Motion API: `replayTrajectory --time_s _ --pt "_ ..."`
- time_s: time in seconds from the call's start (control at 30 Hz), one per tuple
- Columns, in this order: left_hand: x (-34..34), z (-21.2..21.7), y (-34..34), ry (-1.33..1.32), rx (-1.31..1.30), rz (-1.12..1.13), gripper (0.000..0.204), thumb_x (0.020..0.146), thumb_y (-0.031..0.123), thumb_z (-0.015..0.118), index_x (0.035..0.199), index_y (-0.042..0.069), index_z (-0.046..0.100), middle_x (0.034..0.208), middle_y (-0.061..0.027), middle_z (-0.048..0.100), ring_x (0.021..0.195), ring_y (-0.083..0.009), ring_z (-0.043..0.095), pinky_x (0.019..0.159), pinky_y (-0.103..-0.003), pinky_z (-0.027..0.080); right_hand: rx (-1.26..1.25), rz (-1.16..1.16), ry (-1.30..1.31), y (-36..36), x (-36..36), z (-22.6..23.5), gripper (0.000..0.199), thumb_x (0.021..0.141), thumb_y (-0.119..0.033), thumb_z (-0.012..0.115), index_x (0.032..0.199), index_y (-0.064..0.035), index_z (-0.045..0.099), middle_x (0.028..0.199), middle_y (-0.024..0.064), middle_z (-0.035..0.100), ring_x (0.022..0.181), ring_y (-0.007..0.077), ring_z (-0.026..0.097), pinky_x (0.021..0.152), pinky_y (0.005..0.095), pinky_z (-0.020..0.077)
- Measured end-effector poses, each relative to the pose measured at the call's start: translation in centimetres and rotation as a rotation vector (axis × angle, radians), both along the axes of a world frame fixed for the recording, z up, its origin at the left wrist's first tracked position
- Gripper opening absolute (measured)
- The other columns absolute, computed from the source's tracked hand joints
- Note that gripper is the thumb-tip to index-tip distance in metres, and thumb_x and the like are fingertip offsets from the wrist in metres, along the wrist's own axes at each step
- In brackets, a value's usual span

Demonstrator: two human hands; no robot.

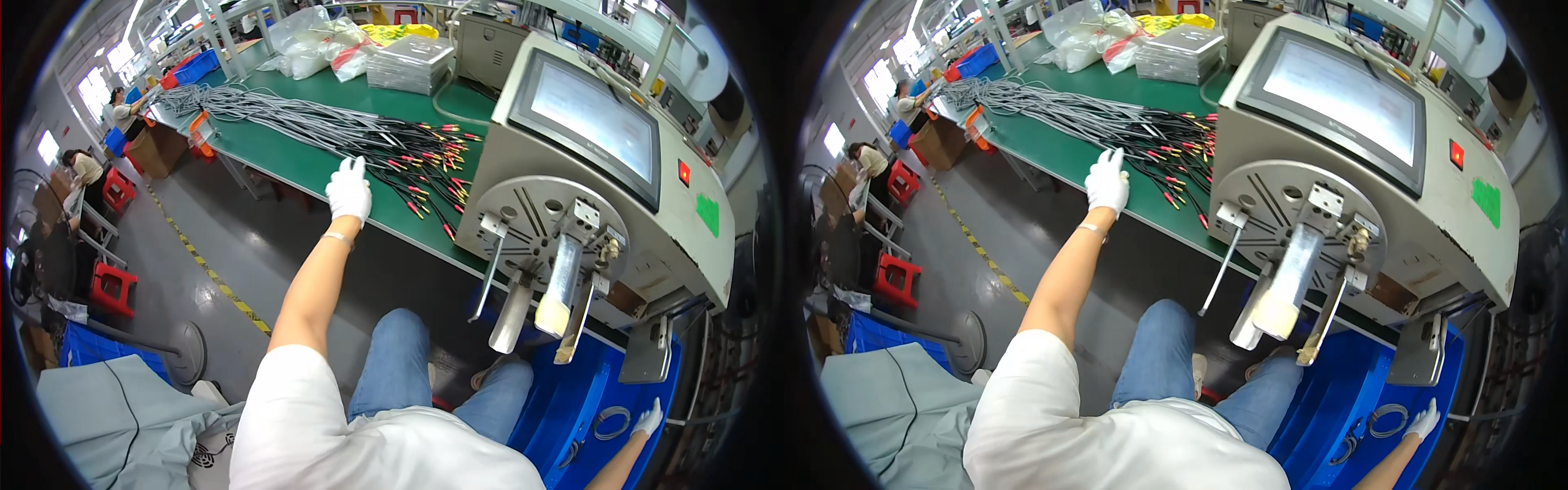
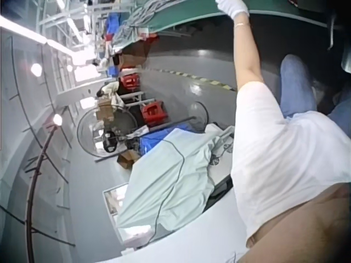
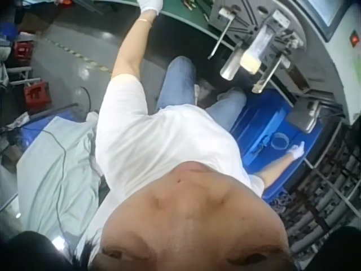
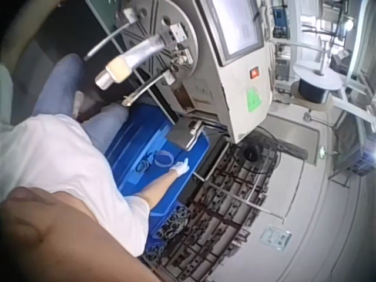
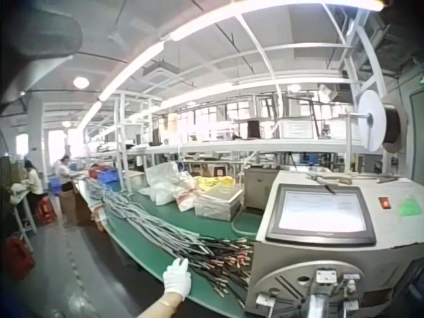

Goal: Winding long industrial cables into coils using a machine and securing them.

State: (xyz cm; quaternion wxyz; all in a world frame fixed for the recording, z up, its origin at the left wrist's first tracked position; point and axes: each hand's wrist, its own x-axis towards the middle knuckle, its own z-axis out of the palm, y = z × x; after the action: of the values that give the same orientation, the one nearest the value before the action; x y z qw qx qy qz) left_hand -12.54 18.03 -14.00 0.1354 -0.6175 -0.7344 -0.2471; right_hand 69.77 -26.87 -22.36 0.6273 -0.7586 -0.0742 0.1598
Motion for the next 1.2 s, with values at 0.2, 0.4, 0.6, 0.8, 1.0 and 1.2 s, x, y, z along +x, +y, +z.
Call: replayTrajectory --time_s 0.2,0.4,0.6,0.8,1.0,1.2 --pt "-1.4 0.0 4.8 0.180 -0.034 -0.056 0.020 0.079 0.020 0.060 0.097 0.014 0.066 0.102 -0.0081 0.060 0.110 -0.0293 0.050 0.082 -0.047 0.043 -0.010 0.537 0.076 7.4 -12.5 2.2 0.044 0.086 -0.032 0.064 0.122 -0.0106 0.050 0.109 0.0050 0.057 0.100 0.0223 0.056 0.087 0.0399 0.0433" --pt "-2.3 0.5 4.4 0.085 -0.053 -0.236 0.012 0.082 0.017 0.053 0.076 0.012 0.062 0.089 -0.0105 0.060 0.095 -0.0297 0.054 0.079 -0.042 0.042 -0.086 0.545 0.186 6.1 -22.7 5.1 0.027 0.092 -0.022 0.056 0.111 -0.0030 0.055 0.096 0.0089 0.061 0.079 0.0187 0.062 0.067 0.0278 0.0515" --pt "-4.0 0.6 4.4 0.177 -0.041 -0.229 0.013 0.084 0.017 0.052 0.092 0.013 0.062 0.091 -0.0117 0.061 0.088 -0.0284 0.059 0.074 -0.042 0.047 -0.067 0.483 0.216 3.6 -24.4 6.4 0.026 0.094 -0.021 0.052 0.107 0.0000 0.056 0.090 0.0127 0.062 0.075 0.0218 0.065 0.067 0.0296 0.0540" --pt "-3.9 3.7 2.6 0.140 -0.169 -0.266 0.012 0.084 0.020 0.055 0.088 0.010 0.059 0.090 -0.0158 0.063 0.084 -0.0345 0.062 0.073 -0.045 0.049 -0.019 0.493 0.243 0.9 -25.4 4.8 0.034 0.091 -0.028 0.055 0.110 0.0002 0.054 0.092 0.0138 0.061 0.077 0.0249 0.064 0.070 0.0342 0.0536" --pt "2.2 11.3 -0.3 -0.385 0.131 -0.234 0.018 0.083 0.026 0.057 0.084 0.008 0.055 0.079 -0.0169 0.060 0.076 -0.0378 0.058 0.068 -0.044 0.046 -0.011 0.430 0.271 0.6 -25.9 5.2 0.035 0.091 -0.028 0.056 0.111 -0.0006 0.054 0.091 0.0125 0.061 0.077 0.0247 0.063 0.072 0.0338 0.0530" --pt "5.6 18.6 -2.4 -0.343 0.298 -0.336 0.020 0.084 0.028 0.057 0.083 0.008 0.055 0.078 -0.0173 0.062 0.077 -0.0375 0.060 0.071 -0.044 0.047 0.034 0.516 0.167 3.1 -27.5 8.6 0.033 0.092 -0.030 0.057 0.106 0.0002 0.057 0.088 0.0121 0.062 0.075 0.0198 0.064 0.069 0.0286 0.0522"
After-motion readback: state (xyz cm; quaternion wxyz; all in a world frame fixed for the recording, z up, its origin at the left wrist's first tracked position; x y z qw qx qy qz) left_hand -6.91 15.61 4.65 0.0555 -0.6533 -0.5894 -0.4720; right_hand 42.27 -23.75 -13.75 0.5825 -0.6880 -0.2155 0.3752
